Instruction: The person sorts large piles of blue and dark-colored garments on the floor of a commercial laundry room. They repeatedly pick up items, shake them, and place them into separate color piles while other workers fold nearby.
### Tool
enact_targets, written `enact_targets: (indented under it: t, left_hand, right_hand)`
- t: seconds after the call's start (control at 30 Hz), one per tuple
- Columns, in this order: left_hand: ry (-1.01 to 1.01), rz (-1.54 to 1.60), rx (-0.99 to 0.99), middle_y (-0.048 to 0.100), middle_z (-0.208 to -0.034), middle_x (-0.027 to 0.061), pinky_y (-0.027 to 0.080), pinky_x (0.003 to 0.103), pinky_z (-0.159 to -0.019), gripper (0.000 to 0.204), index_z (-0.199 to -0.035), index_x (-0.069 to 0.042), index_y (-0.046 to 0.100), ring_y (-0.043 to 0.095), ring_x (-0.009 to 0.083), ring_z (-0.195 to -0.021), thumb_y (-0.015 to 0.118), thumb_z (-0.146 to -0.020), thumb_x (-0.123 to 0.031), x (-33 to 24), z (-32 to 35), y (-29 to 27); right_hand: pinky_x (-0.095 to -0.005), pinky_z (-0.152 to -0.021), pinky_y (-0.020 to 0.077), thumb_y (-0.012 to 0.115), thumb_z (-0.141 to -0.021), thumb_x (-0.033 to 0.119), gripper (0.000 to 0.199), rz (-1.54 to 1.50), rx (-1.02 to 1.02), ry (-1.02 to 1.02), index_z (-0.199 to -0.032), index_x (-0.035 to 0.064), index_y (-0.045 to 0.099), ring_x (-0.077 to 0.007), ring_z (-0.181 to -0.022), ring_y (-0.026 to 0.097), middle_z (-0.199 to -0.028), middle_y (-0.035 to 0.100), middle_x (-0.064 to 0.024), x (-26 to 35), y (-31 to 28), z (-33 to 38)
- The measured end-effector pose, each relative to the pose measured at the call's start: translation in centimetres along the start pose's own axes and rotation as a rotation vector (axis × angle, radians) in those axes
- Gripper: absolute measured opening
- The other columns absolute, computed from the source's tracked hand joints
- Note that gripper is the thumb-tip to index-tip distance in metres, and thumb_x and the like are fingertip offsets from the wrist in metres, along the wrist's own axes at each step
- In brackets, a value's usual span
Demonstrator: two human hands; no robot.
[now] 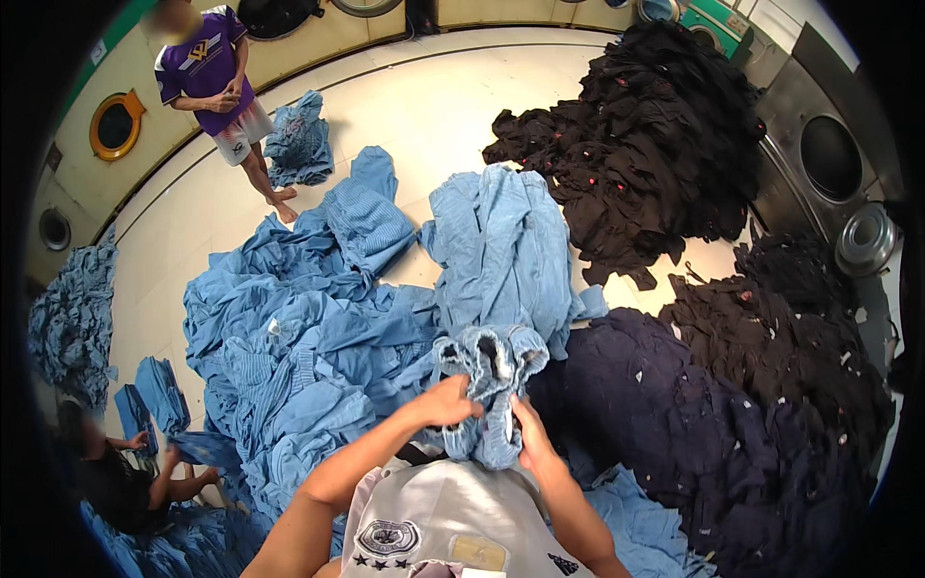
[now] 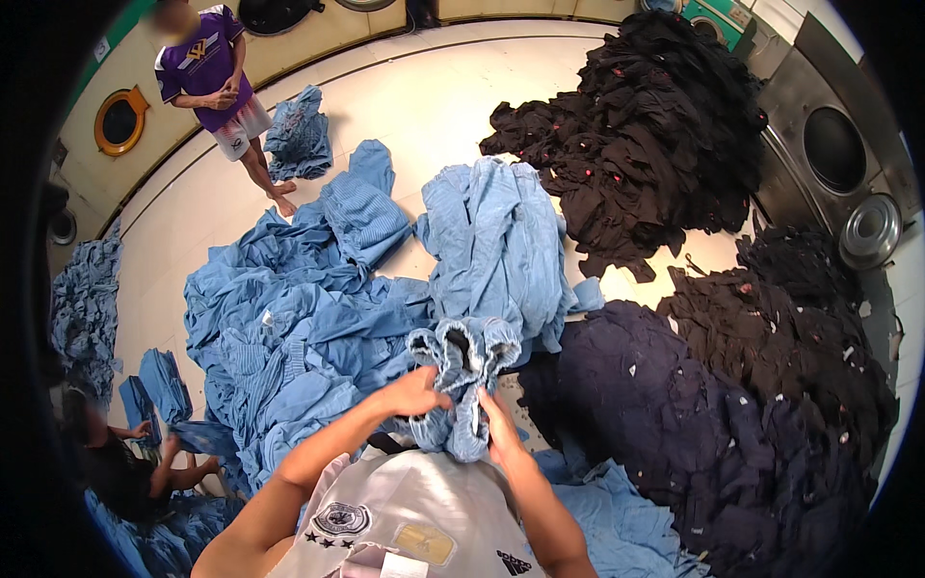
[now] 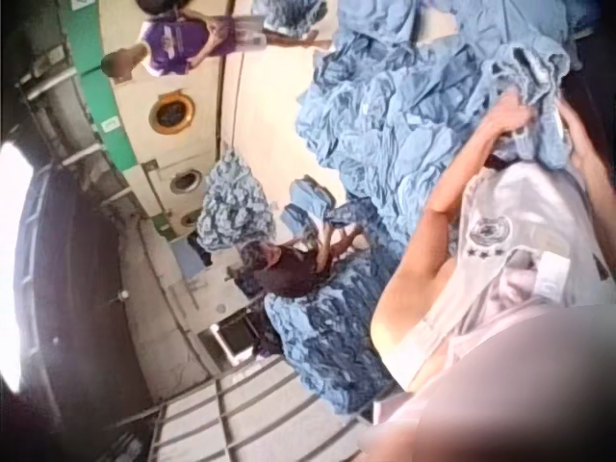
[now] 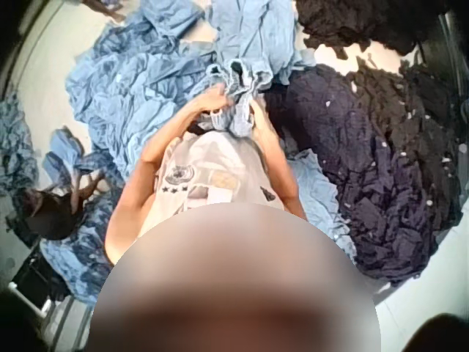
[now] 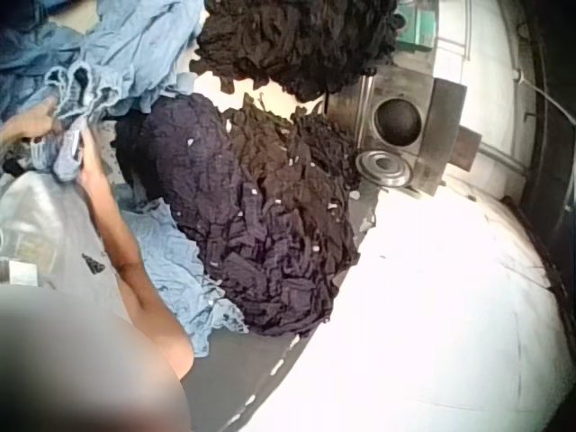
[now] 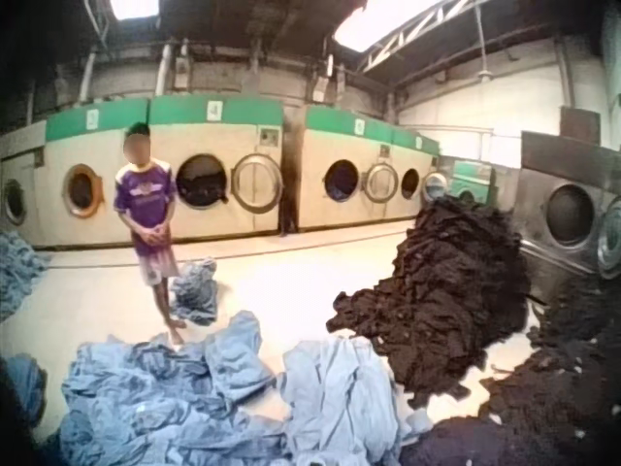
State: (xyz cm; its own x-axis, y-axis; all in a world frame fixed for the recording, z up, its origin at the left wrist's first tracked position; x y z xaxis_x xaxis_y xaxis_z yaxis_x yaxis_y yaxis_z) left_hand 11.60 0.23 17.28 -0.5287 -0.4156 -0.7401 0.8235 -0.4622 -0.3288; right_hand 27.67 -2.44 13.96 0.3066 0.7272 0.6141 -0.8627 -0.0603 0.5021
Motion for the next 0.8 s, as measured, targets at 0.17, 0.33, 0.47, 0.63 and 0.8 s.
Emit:
enact_targets:
  t: [0.17,0.33,0.47,0.63,0.8]
  left_hand:
    - [0.067,-0.226,-0.113,0.068,-0.086,0.027,0.051,0.042,-0.075,0.043,-0.091,0.009,0.066,0.068,0.0327,-0.084,0.07,-0.07,-0.028,-9.7,-6.4,-10.9]
    - [0.09,-0.63,-0.398,0.065,-0.083,0.0314,0.052,0.045,-0.075,0.044,-0.087,0.012,0.064,0.067,0.0388,-0.083,0.069,-0.072,-0.029,-23.8,-8.6,-23.7]
    - [0.098,-0.809,-0.55,0.064,-0.084,0.033,0.053,0.046,-0.076,0.039,-0.081,0.012,0.062,0.066,0.0444,-0.084,0.067,-0.073,-0.026,-34.2,-8.0,-28.5]
    - [0.281,-0.976,-0.705,0.063,-0.083,0.0273,0.052,0.048,-0.074,0.034,-0.083,0.008,0.056,0.064,0.0434,-0.081,0.068,-0.07,-0.021,-39.2,-12.2,-26.3]
    - [0.173,-0.921,-0.615,0.059,-0.108,0.0248,0.055,0.044,-0.074,0.051,-0.116,0.004,0.053,0.065,0.0352,-0.086,0.065,-0.07,-0.013,-28.2,-26.3,-17.1]
  right_hand:
    - [-0.0327,-0.072,0.0536,0.048,-0.095,0.025,0.021,-0.035,0.019,-0.069,-0.101,0.0088,0.06,-0.0155,-0.079,0.064,-0.089,0.064,-0.0046,10.0,2.6,-10.8]
    - [-0.0245,-0.068,0.0445,0.048,-0.087,0.018,0.025,-0.115,0.233,-0.422,-0.109,0.0076,0.055,-0.0092,-0.076,0.053,-0.087,0.055,0.0011,25.1,11.8,-17.3]
    - [-0.0205,-0.06,0.0369,0.043,-0.086,0.013,0.032,-0.195,0.374,-0.683,-0.115,0.0039,0.053,-0.0057,-0.068,0.043,-0.083,0.049,0.0032,36.0,15.7,-18.0]
    - [-0.0368,-0.1,0.0456,0.029,-0.091,0.014,0.05,-0.233,0.415,-0.86,-0.138,0.0021,0.04,-0.0225,-0.112,0.059,-0.126,0.057,-0.011,40.6,11.7,-20.5]
    - [-0.0364,-0.102,0.0417,0.041,-0.091,0.022,0.048,-0.4,0.137,-0.49,-0.134,0.0004,0.047,-0.0218,-0.118,0.054,-0.13,0.056,-0.011,30.2,-2.6,-32.6]
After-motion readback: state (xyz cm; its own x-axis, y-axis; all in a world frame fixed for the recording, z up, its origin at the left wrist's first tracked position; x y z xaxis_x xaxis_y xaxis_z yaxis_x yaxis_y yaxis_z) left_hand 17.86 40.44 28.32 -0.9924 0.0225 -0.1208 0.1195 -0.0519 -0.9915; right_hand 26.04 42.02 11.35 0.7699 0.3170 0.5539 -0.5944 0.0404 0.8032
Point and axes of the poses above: each hand's wrist, its own z-axis away from the middle knuckle, its own y-axis out of the palm, x = y × z, the point moved 8 cm from there along -z, towards the middle knuckle
